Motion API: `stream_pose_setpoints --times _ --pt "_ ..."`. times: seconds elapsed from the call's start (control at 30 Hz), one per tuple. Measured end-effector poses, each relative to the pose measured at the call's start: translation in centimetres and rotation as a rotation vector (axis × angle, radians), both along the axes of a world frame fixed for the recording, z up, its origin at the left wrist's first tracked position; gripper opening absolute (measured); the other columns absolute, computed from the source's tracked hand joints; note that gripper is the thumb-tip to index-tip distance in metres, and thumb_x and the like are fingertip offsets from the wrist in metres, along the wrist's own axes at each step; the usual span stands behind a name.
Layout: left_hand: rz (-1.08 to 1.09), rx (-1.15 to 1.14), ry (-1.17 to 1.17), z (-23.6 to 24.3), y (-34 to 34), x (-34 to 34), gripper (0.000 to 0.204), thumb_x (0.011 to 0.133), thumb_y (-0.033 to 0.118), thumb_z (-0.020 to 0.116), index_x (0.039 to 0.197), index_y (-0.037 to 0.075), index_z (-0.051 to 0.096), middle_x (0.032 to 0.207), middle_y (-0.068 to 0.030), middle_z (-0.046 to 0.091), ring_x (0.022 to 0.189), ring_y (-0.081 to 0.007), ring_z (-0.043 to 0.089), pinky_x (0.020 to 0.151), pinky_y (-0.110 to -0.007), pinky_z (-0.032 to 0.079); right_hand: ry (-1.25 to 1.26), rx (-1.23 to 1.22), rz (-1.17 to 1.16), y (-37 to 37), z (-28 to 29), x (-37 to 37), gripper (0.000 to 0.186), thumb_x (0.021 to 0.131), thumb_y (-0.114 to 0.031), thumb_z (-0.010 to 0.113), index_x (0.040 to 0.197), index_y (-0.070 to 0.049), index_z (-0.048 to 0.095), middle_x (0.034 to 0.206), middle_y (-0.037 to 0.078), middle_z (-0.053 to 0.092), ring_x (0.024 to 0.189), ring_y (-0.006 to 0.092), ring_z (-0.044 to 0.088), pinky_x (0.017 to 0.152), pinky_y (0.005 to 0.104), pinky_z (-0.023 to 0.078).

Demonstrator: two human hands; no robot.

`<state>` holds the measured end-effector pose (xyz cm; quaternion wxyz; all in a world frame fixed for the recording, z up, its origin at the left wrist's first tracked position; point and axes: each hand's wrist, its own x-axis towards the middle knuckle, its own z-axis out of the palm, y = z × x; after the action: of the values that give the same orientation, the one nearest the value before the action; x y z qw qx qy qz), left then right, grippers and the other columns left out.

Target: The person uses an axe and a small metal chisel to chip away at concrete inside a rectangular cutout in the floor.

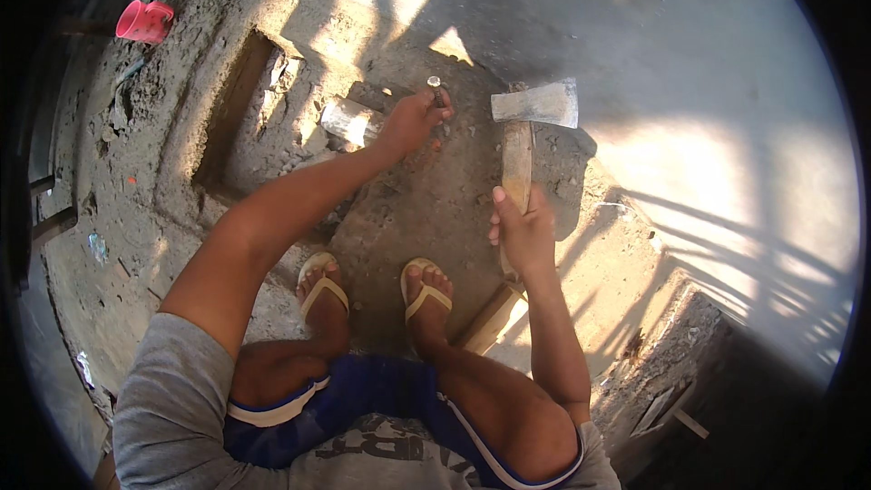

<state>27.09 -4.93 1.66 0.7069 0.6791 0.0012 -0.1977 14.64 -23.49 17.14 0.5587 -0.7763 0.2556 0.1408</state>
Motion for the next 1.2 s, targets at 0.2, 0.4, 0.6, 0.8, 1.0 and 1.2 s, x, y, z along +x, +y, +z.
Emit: stream_pose_setpoints --times 0.2,0.4,0.6,0.8,1.0,1.2 --pt "0.066 0.063 -0.106 -0.6 0.2 -1.2 0.008 0.099 0.009 0.061 0.103 0.002 0.058 0.085 -0.0116 0.066 0.065 -0.0172 0.064 0.061 -0.036 0.051 0.083 -0.260 0.285 1.1 0.3 2.1 0.031 0.098 -0.030 0.068 0.104 -0.001 0.059 0.071 0.009 0.064 0.056 0.0189 0.064 0.051 0.0336 0.049" --pt "0.114 0.003 0.041 -1.1 0.4 -1.4 0.007 0.098 0.008 0.061 0.100 0.001 0.059 0.081 -0.0140 0.064 0.070 -0.0194 0.062 0.067 -0.037 0.050 -0.135 -0.521 0.541 3.4 2.0 6.0 0.032 0.098 -0.032 0.067 0.102 -0.001 0.057 0.074 0.023 0.067 0.071 0.0443 0.069 0.062 0.0466 0.051" --pt "0.088 0.126 -0.146 -0.7 -0.5 -2.0 0.010 0.098 0.009 0.062 0.103 0.001 0.059 0.088 -0.0167 0.067 0.081 -0.0232 0.064 0.077 -0.039 0.049 -0.176 -0.821 0.804 2.9 3.1 8.2 0.032 0.098 -0.030 0.066 0.107 -0.001 0.055 0.076 0.025 0.067 0.073 0.0469 0.067 0.065 0.0494 0.051" --pt "0.149 0.022 -0.132 -1.0 -0.2 -2.6 0.012 0.093 0.009 0.063 0.101 0.000 0.060 0.086 -0.0183 0.065 0.083 -0.0282 0.066 0.079 -0.041 0.050 -0.512 -0.544 0.651 9.3 14.2 11.8 0.034 0.099 -0.030 0.069 0.116 -0.002 0.060 0.073 0.012 0.066 0.061 0.0209 0.063 0.058 0.0321 0.048" --pt "0.093 0.007 -0.147 -0.6 0.3 -2.2 0.010 0.095 0.008 0.061 0.102 0.002 0.059 0.089 -0.0187 0.066 0.083 -0.0285 0.065 0.077 -0.041 0.049 -0.904 -0.508 0.630 7.0 7.4 9.7 0.033 0.100 -0.022 0.065 0.118 0.003 0.053 0.079 0.020 0.068 0.065 0.0303 0.068 0.059 0.0396 0.054" --pt "0.068 0.057 -0.240 -0.5 -0.1 -2.1 0.010 0.097 0.007 0.060 0.104 0.001 0.060 0.096 -0.0191 0.068 0.092 -0.0318 0.069 0.080 -0.043 0.051 -0.149 -0.920 0.782 4.0 7.6 10.7 0.028 0.097 -0.024 0.067 0.109 0.000 0.059 0.068 0.021 0.065 0.057 0.0365 0.066 0.054 0.0424 0.050"
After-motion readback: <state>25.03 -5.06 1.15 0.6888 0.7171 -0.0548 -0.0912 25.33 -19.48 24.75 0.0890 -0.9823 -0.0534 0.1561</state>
